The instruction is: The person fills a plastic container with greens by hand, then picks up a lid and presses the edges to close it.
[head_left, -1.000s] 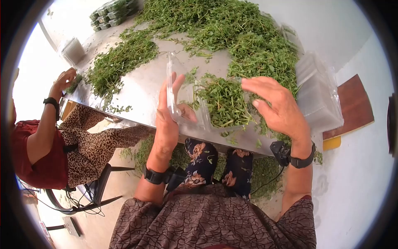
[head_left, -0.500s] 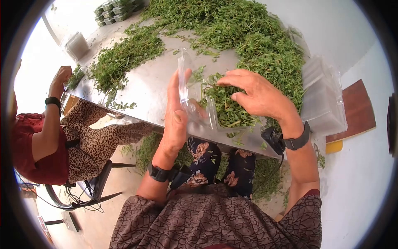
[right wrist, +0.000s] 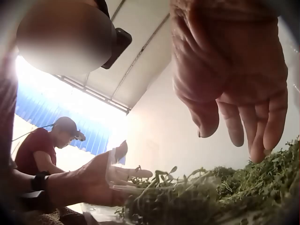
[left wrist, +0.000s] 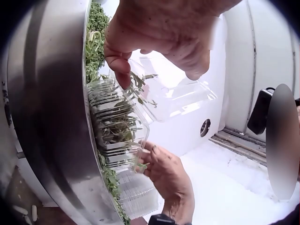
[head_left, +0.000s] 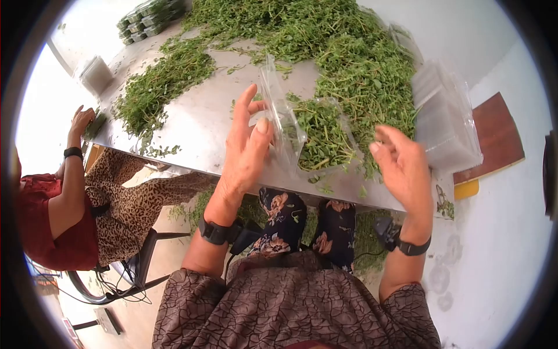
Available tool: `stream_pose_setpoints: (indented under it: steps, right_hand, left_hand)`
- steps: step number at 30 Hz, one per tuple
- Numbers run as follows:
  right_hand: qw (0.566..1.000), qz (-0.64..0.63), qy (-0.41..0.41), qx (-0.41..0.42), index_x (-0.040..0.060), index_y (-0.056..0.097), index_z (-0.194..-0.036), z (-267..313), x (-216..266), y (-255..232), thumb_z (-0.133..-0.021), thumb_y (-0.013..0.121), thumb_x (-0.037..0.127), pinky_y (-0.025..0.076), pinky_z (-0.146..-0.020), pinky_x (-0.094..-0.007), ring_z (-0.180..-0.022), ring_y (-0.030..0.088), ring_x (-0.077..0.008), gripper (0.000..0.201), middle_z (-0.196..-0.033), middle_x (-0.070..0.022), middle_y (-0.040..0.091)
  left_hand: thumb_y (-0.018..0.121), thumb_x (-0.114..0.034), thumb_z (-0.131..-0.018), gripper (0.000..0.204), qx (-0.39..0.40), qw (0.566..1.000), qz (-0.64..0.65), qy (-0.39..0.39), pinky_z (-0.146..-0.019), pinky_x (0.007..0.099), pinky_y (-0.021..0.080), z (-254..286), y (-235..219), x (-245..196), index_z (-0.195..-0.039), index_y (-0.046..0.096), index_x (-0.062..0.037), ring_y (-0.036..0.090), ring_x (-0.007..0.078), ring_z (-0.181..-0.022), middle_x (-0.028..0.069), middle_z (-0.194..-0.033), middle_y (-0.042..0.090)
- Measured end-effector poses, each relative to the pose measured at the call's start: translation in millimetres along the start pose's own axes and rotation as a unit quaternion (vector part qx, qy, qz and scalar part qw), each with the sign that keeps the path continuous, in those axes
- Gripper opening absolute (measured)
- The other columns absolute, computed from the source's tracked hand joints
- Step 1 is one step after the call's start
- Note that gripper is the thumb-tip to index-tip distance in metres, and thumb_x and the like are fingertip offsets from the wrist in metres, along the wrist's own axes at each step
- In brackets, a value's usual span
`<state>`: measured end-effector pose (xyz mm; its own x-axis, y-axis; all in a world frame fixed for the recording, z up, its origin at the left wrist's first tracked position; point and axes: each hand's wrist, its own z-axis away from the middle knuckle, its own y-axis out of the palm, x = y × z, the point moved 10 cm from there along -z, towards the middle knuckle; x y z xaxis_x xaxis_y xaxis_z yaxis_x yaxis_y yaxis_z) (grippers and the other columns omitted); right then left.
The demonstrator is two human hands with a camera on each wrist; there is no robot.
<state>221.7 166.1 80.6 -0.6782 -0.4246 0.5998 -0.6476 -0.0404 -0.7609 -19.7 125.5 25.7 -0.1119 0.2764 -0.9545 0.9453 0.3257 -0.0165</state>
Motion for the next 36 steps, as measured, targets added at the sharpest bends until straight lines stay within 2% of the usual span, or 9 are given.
stream_pose_setpoints:
  steps: [2,7,13,18,25,28,31,34,36]
  right_hand:
    - [0.994,-0.105,0.018,-0.032,-0.005,0.06,-0.11,18,-17,8,-0.085,0.063,0.011,0.052,-0.067,-0.0304,-0.072,0.066,-0.0216,0.03,-0.088,-0.0189,0.068]
    - [0.97,-0.231,0.058,-0.04,-0.0059,0.06,-0.107,27,-29,33,-0.083,0.065,0.006,0.051,-0.066,-0.0276,-0.073,0.065,-0.0165,0.026,-0.087,-0.0162,0.068]
    - [0.974,-0.173,0.04,-0.14,-0.0024,0.065,-0.089,21,-29,22,-0.08,0.066,0.002,0.05,-0.063,-0.0267,-0.068,0.064,-0.0175,0.011,-0.088,-0.0118,0.068]
    - [0.972,-0.065,-0.038,-0.222,-0.0009,0.066,-0.078,18,-8,11,-0.075,0.066,0.002,0.051,-0.069,-0.0346,-0.074,0.064,-0.0284,0.004,-0.089,-0.0128,0.067]
    - [0.976,0.054,-0.113,-0.18,-0.0007,0.066,-0.075,6,20,19,-0.074,0.065,0.005,0.049,-0.075,-0.0392,-0.087,0.061,-0.0311,0.006,-0.096,-0.0141,0.066]
    - [0.982,0.077,-0.097,-0.14,-0.0011,0.065,-0.079,6,16,26,-0.075,0.064,0.004,0.048,-0.075,-0.0393,-0.088,0.061,-0.0313,0.007,-0.096,-0.0147,0.065]
    - [0.984,0.026,-0.084,-0.157,-0.0018,0.067,-0.093,13,11,24,-0.08,0.061,0.001,0.049,-0.074,-0.0336,-0.083,0.063,-0.0258,0.015,-0.096,-0.0148,0.066]
    - [0.982,-0.078,-0.034,-0.168,-0.0019,0.063,-0.107,18,-9,25,-0.082,0.061,-0.004,0.046,-0.063,-0.0225,-0.073,0.059,-0.0095,0.025,-0.091,-0.0101,0.067]
    - [0.979,-0.127,-0.001,-0.158,-0.0023,0.063,-0.108,23,-16,26,-0.083,0.061,-0.003,0.045,-0.063,-0.0224,-0.072,0.058,-0.0087,0.025,-0.091,-0.008,0.067]
  left_hand:
    - [0.053,-0.047,-0.091,0.073,0.0,1.0,0.03,0.007,-0.059,0.0239,0.044,-1,2,2,-0.143,0.027,-0.0024,0.051,0.0106,-0.075,0.0116,-0.12,0.047]
    - [0.061,-0.031,-0.091,0.06,0.005,0.999,0.036,-0.015,-0.063,0.0228,0.044,1,5,1,-0.133,0.039,0.005,0.053,0.0106,-0.078,0.0103,-0.111,0.048]
    - [0.061,-0.03,-0.091,0.053,-0.006,1.0,-0.02,0.001,-0.063,0.0235,0.045,4,3,-4,-0.126,0.046,0.0058,0.056,0.0102,-0.078,0.0093,-0.104,0.051]
    - [0.064,-0.028,-0.089,0.05,-0.014,1.0,-0.004,0.003,-0.061,0.0223,0.045,3,2,-2,-0.124,0.048,0.0049,0.056,0.0092,-0.076,0.0075,-0.098,0.05]
    - [0.066,-0.028,-0.087,0.048,-0.02,0.998,-0.052,0.001,-0.063,0.0232,0.046,0,1,0,-0.118,0.052,0.005,0.056,0.0098,-0.077,0.0071,-0.096,0.051]
    - [0.068,-0.03,-0.085,0.049,-0.051,0.985,-0.155,0.057,-0.065,0.0255,0.047,-6,-5,-5,-0.116,0.053,0.0052,0.056,0.0125,-0.076,0.0082,-0.099,0.053]
    - [0.069,-0.031,-0.083,0.047,-0.046,0.986,-0.157,0.042,-0.068,0.0275,0.048,-8,-2,-7,-0.109,0.055,0.0057,0.056,0.0145,-0.077,0.0101,-0.096,0.056]
    - [0.07,-0.031,-0.082,0.043,-0.015,0.996,-0.087,-0.02,-0.067,0.0276,0.048,-5,4,1,-0.101,0.056,0.0055,0.056,0.0146,-0.078,0.0112,-0.091,0.058]
    - [0.072,-0.03,-0.08,0.041,-0.023,0.994,-0.102,-0.012,-0.065,0.0279,0.048,-2,3,-1,-0.096,0.055,0.0049,0.056,0.0139,-0.076,0.0103,-0.083,0.059]
